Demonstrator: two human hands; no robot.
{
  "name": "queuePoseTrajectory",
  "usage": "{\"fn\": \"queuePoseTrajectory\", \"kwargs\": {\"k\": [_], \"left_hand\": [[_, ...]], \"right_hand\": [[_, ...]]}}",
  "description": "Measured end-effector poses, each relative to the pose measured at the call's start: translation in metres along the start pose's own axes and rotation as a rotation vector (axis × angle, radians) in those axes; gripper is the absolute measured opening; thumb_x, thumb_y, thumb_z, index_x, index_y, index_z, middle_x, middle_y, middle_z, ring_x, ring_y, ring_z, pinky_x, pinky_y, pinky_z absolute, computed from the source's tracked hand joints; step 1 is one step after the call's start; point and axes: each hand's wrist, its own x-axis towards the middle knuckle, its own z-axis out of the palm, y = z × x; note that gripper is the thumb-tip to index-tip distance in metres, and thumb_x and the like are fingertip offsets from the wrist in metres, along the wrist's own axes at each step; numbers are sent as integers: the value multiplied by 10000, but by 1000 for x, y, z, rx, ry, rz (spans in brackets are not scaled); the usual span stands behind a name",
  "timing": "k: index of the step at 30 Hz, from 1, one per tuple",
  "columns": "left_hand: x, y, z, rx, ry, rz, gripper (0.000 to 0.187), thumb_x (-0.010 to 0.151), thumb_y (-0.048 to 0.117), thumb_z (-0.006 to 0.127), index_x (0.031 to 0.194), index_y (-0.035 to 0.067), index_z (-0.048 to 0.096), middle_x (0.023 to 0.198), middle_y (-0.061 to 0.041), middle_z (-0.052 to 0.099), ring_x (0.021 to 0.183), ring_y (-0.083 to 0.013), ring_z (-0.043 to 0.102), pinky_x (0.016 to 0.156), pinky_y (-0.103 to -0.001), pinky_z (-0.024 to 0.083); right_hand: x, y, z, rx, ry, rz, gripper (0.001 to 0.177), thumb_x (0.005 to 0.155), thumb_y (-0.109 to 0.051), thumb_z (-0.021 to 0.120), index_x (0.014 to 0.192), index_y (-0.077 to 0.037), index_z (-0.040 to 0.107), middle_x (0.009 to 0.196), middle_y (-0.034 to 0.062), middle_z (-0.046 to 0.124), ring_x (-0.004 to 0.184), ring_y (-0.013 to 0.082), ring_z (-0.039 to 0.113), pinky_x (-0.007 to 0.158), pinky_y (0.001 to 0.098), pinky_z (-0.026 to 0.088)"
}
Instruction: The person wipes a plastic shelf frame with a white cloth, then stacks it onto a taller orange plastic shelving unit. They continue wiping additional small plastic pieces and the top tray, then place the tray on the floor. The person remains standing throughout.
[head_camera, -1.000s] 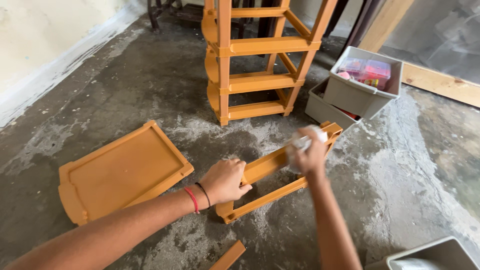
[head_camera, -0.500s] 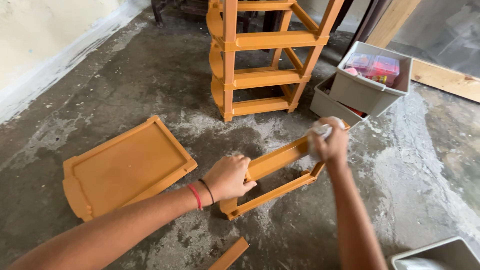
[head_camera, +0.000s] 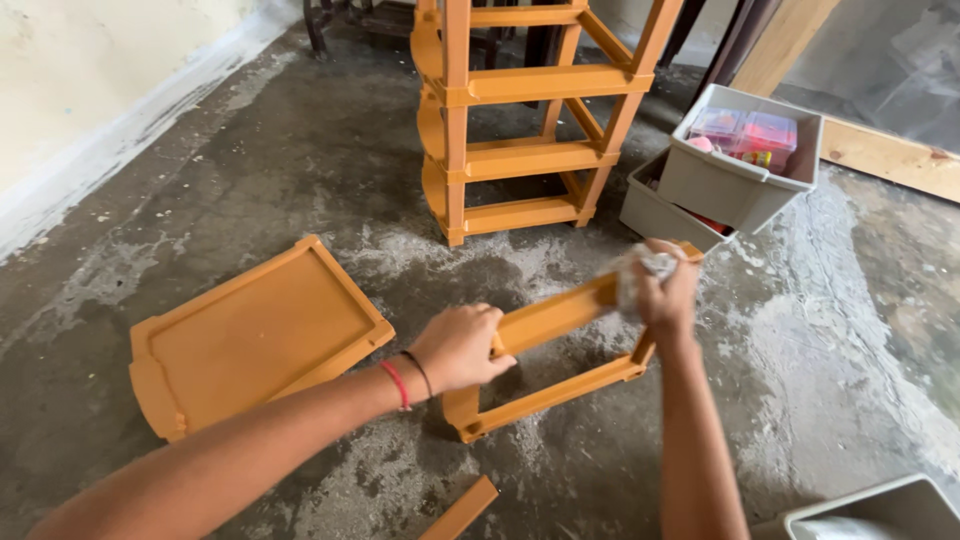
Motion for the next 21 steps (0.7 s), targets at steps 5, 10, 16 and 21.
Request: {"fn": "queuePoseTrajectory", "kwargs": {"k": [5, 10, 16, 21], "left_hand": [[4, 4, 0, 100, 13, -15, 375, 896, 357, 732, 913, -2, 626, 801, -105, 638, 604, -175, 623, 540, -336, 599], [-2, -8, -20, -28, 71, -32, 347, 824, 378, 762, 896, 52, 667, 831, -125, 707, 697, -278, 690, 665, -411, 587], [-1, -1, -12, 43, 85, 19, 461, 816, 415, 790, 899, -4, 616, 867, -180, 694, 766, -324, 709, 707, -440, 591], [1, 7, -10, 64, 62, -10, 455, 838, 393, 783, 912, -22, 611, 870, -190, 692, 758, -311, 715, 718, -415, 612]], "right_hand": [[-40, -55, 43, -40, -166, 322, 287, 867, -310, 547, 1113, -181, 620, 1012, 65, 678, 824, 169, 683, 671, 364, 627], [-67, -83, 110, -149, -66, -413, 269, 779, -298, 613, 970, -120, 678, 957, 92, 707, 877, 222, 663, 831, 416, 578], [3, -8, 6, 142, -42, -81, 209, 931, -212, 520, 843, -73, 649, 755, 93, 687, 599, 148, 632, 501, 300, 512], [-13, -44, 17, -56, -42, 146, 199, 786, -220, 567, 931, -123, 662, 864, 57, 650, 763, 162, 640, 660, 350, 590]]}}
